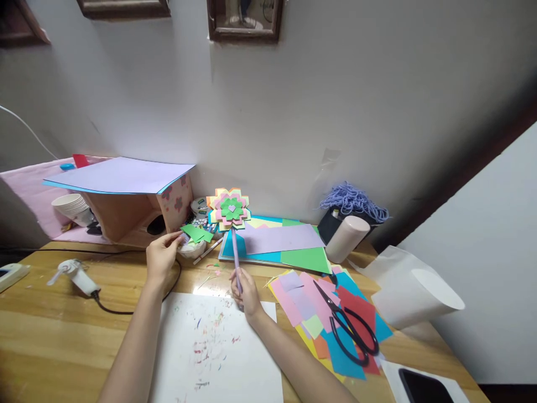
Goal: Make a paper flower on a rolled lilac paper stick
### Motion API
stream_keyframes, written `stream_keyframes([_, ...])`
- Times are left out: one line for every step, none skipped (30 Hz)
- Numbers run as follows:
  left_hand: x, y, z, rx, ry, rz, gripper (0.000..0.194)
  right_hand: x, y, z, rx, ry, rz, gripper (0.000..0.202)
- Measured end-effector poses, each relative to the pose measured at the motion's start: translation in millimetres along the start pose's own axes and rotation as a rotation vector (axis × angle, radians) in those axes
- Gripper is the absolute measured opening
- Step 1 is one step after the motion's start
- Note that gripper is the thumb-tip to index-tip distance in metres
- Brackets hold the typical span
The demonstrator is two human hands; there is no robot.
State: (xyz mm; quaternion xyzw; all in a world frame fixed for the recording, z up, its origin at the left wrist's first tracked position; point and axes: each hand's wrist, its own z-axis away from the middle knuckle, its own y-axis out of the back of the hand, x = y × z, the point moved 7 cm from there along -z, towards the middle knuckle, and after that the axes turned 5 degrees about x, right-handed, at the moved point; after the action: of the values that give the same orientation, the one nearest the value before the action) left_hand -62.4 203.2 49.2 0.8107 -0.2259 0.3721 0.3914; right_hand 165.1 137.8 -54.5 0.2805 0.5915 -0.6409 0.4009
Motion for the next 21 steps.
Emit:
stream_keyframes([1.2, -1.4, -0.6, -0.004, -0.034, 0.012, 0.03, 0.3, -0.5, 0.0, -0.009, -0.002, -0.001, 0.033])
stream_keyframes([3.8, -2.1, -1.0, -0.005, -0.076, 0.009, 0.029, 0.6, -0.9, -0.1, -0.017, -0.006, -0.001, 0.033])
stream_keyframes([7.8, -2.1, -1.0, -0.004, -0.124, -0.004, 0.026, 0.8, -1.1, -0.2, -0.022, -0.007, 0.0, 0.033])
stream_keyframes([12.7, -2.0, -0.7, -0.004, -0.175, -0.024, 0.024, 1.1, -1.4, -0.4, -0.025, -0.008, 0.004, 0.033])
stream_keyframes([18.0, -1.5, -0.1, -0.003, -0.221, -0.046, 0.024, 1.3, -1.6, -0.5, -0.028, -0.009, 0.009, 0.033])
stream_keyframes([23.3, -0.6, 0.5, 0.002, -0.259, -0.066, 0.024, 1.7, -1.8, -0.6, -0.029, -0.009, 0.014, 0.034])
stream_keyframes([28.5, 0.7, 1.1, 0.01, -0.291, -0.077, 0.021, 2.2, -1.9, -0.7, -0.029, -0.011, 0.02, 0.034])
stream_keyframes([33.3, 2.5, 1.8, 0.024, -0.317, -0.075, 0.019, 2.7, -2.0, -0.7, -0.029, -0.014, 0.024, 0.034])
stream_keyframes([37.7, 4.2, 2.5, 0.039, -0.337, -0.061, 0.02, 3.2, -2.2, -0.6, -0.029, -0.015, 0.026, 0.034])
stream_keyframes([41.4, 5.2, 3.1, 0.047, -0.351, -0.039, 0.024, 3.5, -2.3, -0.4, -0.028, -0.016, 0.026, 0.034])
stream_keyframes([44.1, 4.9, 3.8, 0.04, -0.356, -0.014, 0.025, 3.5, -2.3, -0.2, -0.024, -0.015, 0.024, 0.034])
stream_keyframes([46.1, 3.4, 4.6, 0.022, -0.355, 0.013, 0.021, 3.5, -2.4, 0.0, -0.02, -0.017, 0.022, 0.034])
stream_keyframes([47.8, 0.8, 5.5, -0.006, -0.354, 0.041, 0.019, 3.4, -2.3, 0.1, -0.012, -0.02, 0.017, 0.034])
stream_keyframes([49.2, -2.0, 6.6, -0.033, -0.35, 0.073, 0.019, 3.2, -2.0, 0.1, -0.001, -0.026, 0.011, 0.033])
stream_keyframes([50.1, -4.6, 7.7, -0.055, -0.342, 0.106, 0.02, 3.0, -1.4, -0.1, 0.011, -0.035, 0.003, 0.033])
stream_keyframes([50.5, -6.6, 8.6, -0.066, -0.328, 0.138, 0.02, 2.6, -0.8, -0.4, 0.024, -0.044, -0.008, 0.032])
stream_keyframes([50.5, -8.2, 9.3, -0.071, -0.31, 0.168, 0.023, 2.2, 0.1, -0.9, 0.036, -0.053, -0.022, 0.032])
stream_keyframes([50.3, -9.5, 9.9, -0.077, -0.29, 0.19, 0.028, 1.6, 1.1, -1.5, 0.048, -0.061, -0.038, 0.031])
stream_keyframes([50.1, -10.9, 10.5, -0.088, -0.272, 0.199, 0.032, 1.2, 2.1, -2.3, 0.057, -0.067, -0.054, 0.03])
stream_keyframes([50.1, -12.1, 11.0, -0.101, -0.258, 0.196, 0.034, 1.0, 3.2, -3.2, 0.064, -0.074, -0.069, 0.029])
stream_keyframes([50.5, -13.2, 11.7, -0.123, -0.255, 0.181, 0.034, 1.1, 4.5, -4.2, 0.074, -0.079, -0.084, 0.029])
